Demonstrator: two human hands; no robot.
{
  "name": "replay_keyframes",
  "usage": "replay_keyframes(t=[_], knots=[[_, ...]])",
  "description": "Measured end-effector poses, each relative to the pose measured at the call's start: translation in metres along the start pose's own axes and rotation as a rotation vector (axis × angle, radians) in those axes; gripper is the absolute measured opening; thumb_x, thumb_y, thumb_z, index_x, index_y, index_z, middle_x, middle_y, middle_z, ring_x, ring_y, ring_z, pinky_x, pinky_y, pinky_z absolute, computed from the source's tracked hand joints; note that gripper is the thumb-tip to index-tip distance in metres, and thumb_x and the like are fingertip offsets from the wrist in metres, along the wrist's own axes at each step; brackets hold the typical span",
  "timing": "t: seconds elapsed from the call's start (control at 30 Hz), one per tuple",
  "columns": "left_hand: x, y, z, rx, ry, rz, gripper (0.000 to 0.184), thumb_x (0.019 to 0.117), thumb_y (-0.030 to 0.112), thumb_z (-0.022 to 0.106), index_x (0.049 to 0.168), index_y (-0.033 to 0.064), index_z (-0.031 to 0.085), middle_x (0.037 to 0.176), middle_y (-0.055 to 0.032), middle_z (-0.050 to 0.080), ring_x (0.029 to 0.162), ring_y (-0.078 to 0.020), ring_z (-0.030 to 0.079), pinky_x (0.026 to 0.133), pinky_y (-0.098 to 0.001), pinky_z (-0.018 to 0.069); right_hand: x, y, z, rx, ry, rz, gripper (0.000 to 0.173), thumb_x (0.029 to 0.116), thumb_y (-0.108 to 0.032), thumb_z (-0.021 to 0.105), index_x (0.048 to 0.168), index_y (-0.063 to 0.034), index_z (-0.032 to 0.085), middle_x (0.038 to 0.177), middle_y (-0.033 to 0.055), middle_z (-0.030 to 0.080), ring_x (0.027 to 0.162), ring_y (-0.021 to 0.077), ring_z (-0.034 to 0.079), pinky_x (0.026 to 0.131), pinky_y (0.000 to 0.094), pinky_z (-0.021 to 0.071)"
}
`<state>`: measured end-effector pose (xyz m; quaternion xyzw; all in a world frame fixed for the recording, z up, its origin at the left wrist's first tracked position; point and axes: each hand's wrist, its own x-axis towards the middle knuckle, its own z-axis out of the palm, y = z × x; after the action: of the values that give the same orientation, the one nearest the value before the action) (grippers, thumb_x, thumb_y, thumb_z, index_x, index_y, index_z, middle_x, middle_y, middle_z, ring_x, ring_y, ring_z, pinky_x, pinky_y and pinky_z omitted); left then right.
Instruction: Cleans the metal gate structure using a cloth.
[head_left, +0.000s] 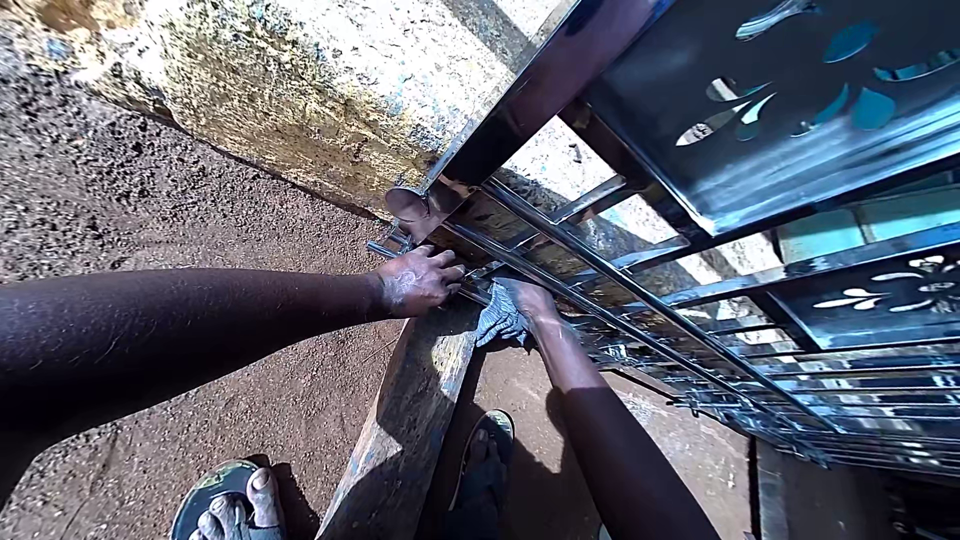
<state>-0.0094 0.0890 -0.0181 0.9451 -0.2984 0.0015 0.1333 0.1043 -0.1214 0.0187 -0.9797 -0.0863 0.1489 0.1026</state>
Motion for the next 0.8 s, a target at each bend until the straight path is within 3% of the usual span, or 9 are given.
replay_keyframes(t=[0.43,0.57,0.7,0.8], knots=[[-0.001,0.000,0.000,-0.015,-0.007,-0.002,0.031,0.0954,0.000,0.059,0.125,0.0034,0.069,0.141,-0.0196,0.059,0.134,-0.0424,0.052,0.100,-0.0577,0.0493,-0.009,-0.005,-0.002,-0.028,0.023,0.007,0.044,0.0989,-0.033,0.068,0.131,-0.0032,0.066,0.135,0.0217,0.065,0.133,0.0366,0.056,0.111,0.0597,0.0405],[0.000,0.000,-0.001,-0.011,-0.013,0.006,0.032,0.0960,0.000,0.058,0.126,0.0033,0.068,0.142,-0.0195,0.058,0.134,-0.0427,0.052,0.100,-0.0578,0.0489,-0.009,-0.002,-0.002,0.012,-0.012,0.084,0.047,0.0945,-0.039,0.073,0.125,-0.0039,0.069,0.127,0.0212,0.068,0.126,0.0377,0.061,0.106,0.0616,0.0440],[0.000,0.000,0.001,-0.015,0.004,0.006,0.030,0.0960,0.001,0.059,0.124,0.0029,0.069,0.140,-0.0194,0.059,0.133,-0.0424,0.053,0.099,-0.0580,0.0492,-0.015,-0.015,-0.006,-0.063,0.011,0.043,0.045,0.1011,-0.032,0.065,0.134,-0.0013,0.064,0.137,0.0242,0.063,0.134,0.0394,0.055,0.111,0.0610,0.0401],[-0.001,0.000,-0.001,-0.011,-0.008,-0.002,0.031,0.0962,0.001,0.059,0.125,0.0033,0.069,0.141,-0.0192,0.059,0.135,-0.0427,0.052,0.101,-0.0587,0.0483,-0.020,-0.022,0.006,-0.036,0.082,0.053,0.040,0.1027,-0.027,0.062,0.130,0.0017,0.065,0.133,0.0263,0.064,0.132,0.0397,0.057,0.112,0.0571,0.0417]])
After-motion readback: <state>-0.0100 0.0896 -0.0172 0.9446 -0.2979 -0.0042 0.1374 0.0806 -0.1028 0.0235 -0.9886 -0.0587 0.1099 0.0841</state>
